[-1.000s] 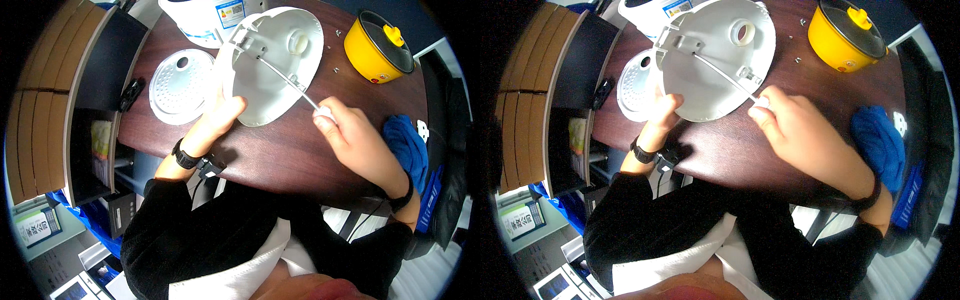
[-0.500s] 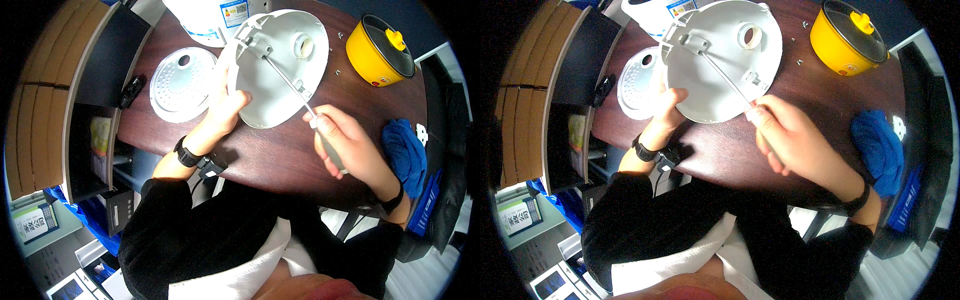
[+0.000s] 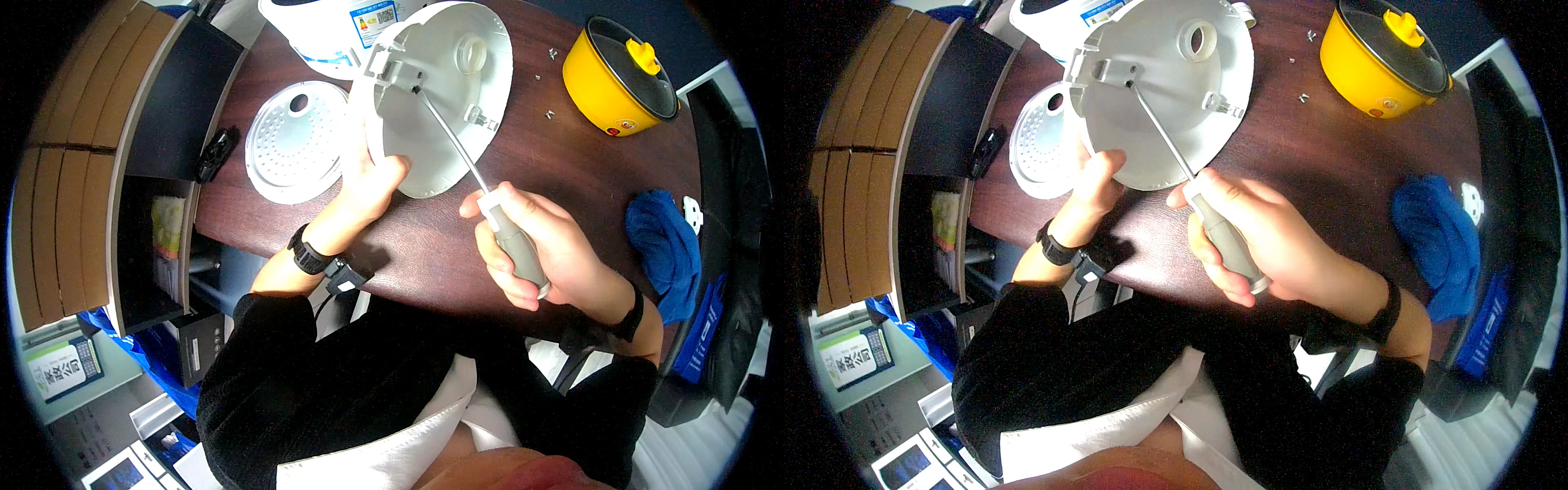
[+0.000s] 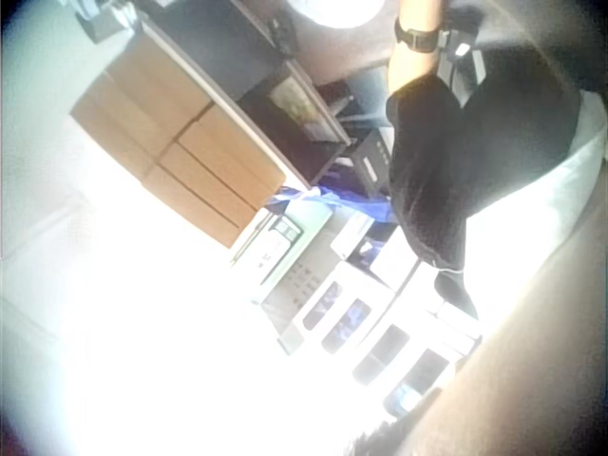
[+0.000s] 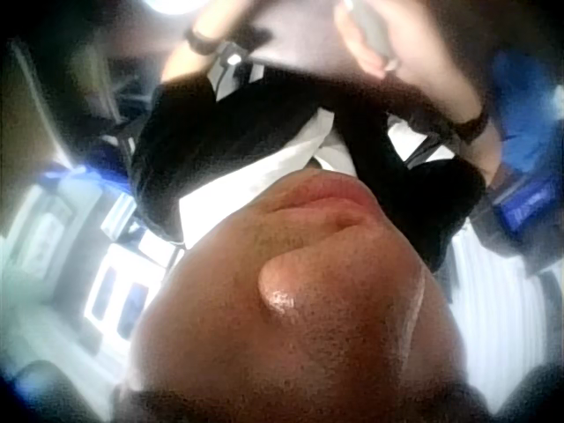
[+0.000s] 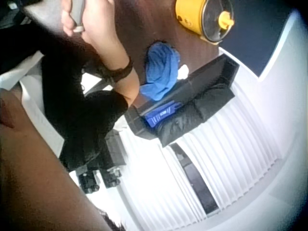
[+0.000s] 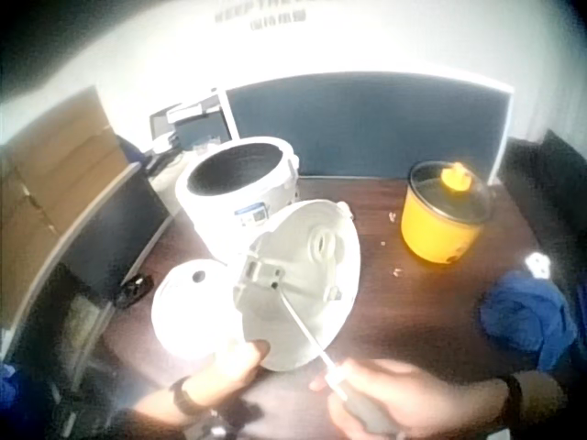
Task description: The person uses a screwdriver to remove screws from the white lid of a rice cooker. They place the screws on the table and then wipe the screwdriver with a blue cloth.
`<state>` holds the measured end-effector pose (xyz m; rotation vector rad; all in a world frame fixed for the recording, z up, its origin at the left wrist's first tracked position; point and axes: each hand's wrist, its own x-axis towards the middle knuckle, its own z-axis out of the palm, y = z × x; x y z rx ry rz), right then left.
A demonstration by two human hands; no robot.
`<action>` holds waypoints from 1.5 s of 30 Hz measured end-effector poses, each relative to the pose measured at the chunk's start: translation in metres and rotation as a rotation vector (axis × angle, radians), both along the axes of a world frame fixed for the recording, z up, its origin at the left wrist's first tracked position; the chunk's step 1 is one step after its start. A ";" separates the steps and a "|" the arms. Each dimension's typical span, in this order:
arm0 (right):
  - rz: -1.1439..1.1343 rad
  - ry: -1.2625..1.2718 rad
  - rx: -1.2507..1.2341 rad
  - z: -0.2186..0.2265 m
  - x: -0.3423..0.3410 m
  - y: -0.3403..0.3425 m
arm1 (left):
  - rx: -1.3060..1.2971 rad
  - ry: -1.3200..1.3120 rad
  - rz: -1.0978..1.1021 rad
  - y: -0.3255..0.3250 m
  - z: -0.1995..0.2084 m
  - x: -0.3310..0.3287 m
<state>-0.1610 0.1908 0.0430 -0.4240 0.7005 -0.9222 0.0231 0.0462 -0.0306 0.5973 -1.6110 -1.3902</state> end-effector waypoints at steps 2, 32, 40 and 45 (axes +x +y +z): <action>0.037 0.101 -0.016 -0.002 -0.007 -0.003 | 0.017 -0.059 -0.001 -0.002 -0.006 0.004; 0.210 0.923 -0.303 0.025 -0.036 -0.013 | -0.082 -0.070 0.010 0.006 0.009 0.003; 0.059 0.196 -0.061 0.001 -0.013 -0.002 | -0.069 -0.056 0.056 0.004 0.002 0.002; 0.133 0.471 -0.186 0.010 -0.018 -0.007 | -0.099 -0.044 0.038 0.006 0.011 0.001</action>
